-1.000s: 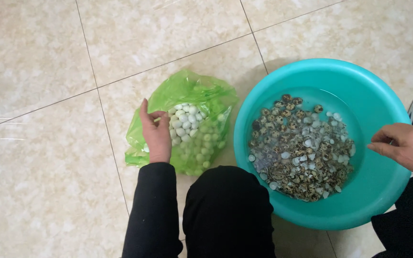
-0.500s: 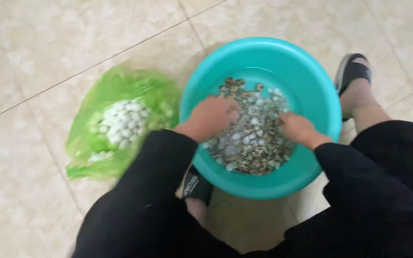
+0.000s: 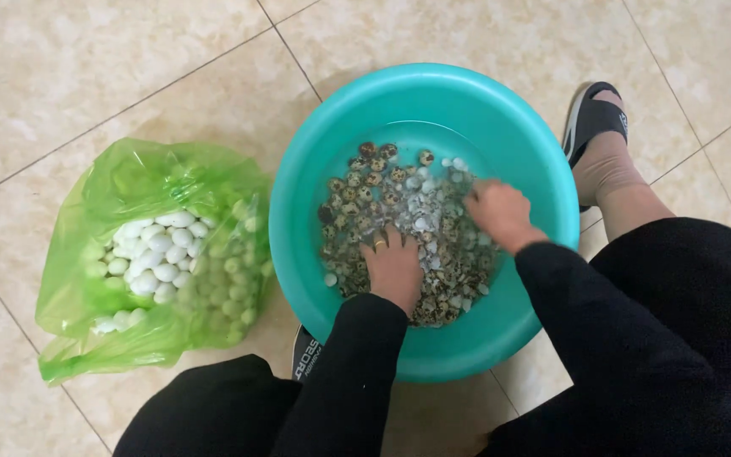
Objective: Peeling quail eggs by hand and placing them into a plastic bag.
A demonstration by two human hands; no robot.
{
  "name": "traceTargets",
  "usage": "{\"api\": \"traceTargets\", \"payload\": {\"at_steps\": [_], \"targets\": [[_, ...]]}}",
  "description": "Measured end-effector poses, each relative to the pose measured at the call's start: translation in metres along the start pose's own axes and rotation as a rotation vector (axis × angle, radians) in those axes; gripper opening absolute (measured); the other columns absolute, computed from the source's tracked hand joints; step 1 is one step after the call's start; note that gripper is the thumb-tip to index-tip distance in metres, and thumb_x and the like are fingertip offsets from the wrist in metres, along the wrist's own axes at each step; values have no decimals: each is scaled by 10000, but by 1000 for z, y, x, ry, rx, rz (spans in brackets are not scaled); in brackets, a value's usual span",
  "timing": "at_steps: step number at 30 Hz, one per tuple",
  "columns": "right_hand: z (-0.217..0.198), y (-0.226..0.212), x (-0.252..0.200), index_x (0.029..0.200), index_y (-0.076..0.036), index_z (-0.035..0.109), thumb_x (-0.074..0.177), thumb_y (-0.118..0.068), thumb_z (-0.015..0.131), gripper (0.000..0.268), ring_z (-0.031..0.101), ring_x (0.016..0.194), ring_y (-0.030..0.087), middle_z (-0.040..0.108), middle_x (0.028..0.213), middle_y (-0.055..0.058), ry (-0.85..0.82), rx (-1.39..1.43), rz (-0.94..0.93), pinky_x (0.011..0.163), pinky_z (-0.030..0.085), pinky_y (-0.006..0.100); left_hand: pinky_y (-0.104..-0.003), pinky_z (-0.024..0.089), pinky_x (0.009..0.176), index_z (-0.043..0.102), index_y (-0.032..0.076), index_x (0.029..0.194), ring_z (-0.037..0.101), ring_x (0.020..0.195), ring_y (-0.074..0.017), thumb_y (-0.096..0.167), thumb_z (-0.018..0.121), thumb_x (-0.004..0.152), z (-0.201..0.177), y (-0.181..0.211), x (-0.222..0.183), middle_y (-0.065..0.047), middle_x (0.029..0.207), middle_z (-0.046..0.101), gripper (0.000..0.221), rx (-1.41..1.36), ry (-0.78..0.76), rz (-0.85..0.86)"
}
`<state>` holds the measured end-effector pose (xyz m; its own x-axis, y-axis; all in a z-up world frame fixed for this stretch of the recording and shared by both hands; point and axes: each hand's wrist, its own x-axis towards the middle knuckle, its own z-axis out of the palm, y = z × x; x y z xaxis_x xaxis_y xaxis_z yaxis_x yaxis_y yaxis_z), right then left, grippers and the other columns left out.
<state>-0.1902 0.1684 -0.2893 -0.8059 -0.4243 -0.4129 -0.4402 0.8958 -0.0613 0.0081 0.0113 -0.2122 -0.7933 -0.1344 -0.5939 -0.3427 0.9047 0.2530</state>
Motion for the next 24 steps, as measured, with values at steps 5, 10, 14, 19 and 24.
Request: {"api": "traceTargets", "payload": {"at_steps": [5,10,14,19,24], "targets": [[-87,-93,-34,1374,-154,560,952,-139,571,422,539,1264,478,531,1339,178,-151,-67,-397,1015,526,635,-691,357,1112,449,72,1494,370,1441,-477,226,607,1041,-12,-1,7,-262,1610,250,504,-101,-38,-64],[-101,-103,-30,1479,-291,533,1016,-93,420,517,643,1170,365,555,1396,96,-408,-294,-394,993,564,604,-644,407,1099,529,87,1426,250,1514,-462,185,607,1047,-24,-15,-4,-211,1626,230,399,-75,31,-86],[-80,-74,25,1315,-278,677,977,-229,532,371,624,1218,407,627,1320,101,-205,8,-135,991,540,595,-618,453,1067,584,73,1351,326,1472,-437,172,633,1031,-16,-20,7,-206,1593,296,339,-196,179,-130],[-28,-78,74,1354,-340,655,902,-357,679,454,619,1265,348,643,1310,40,-72,-210,-193,1005,543,522,-635,463,1023,641,70,1197,402,1408,-443,133,664,973,-8,-25,21,-206,1522,389,233,-362,389,-182],[-64,-82,55,1230,-232,719,938,-398,694,336,677,1159,359,738,1177,66,-120,59,-167,943,568,565,-584,513,907,618,42,1153,504,1274,-426,90,685,957,-6,-25,28,-199,1369,470,212,-459,549,-183]]}}
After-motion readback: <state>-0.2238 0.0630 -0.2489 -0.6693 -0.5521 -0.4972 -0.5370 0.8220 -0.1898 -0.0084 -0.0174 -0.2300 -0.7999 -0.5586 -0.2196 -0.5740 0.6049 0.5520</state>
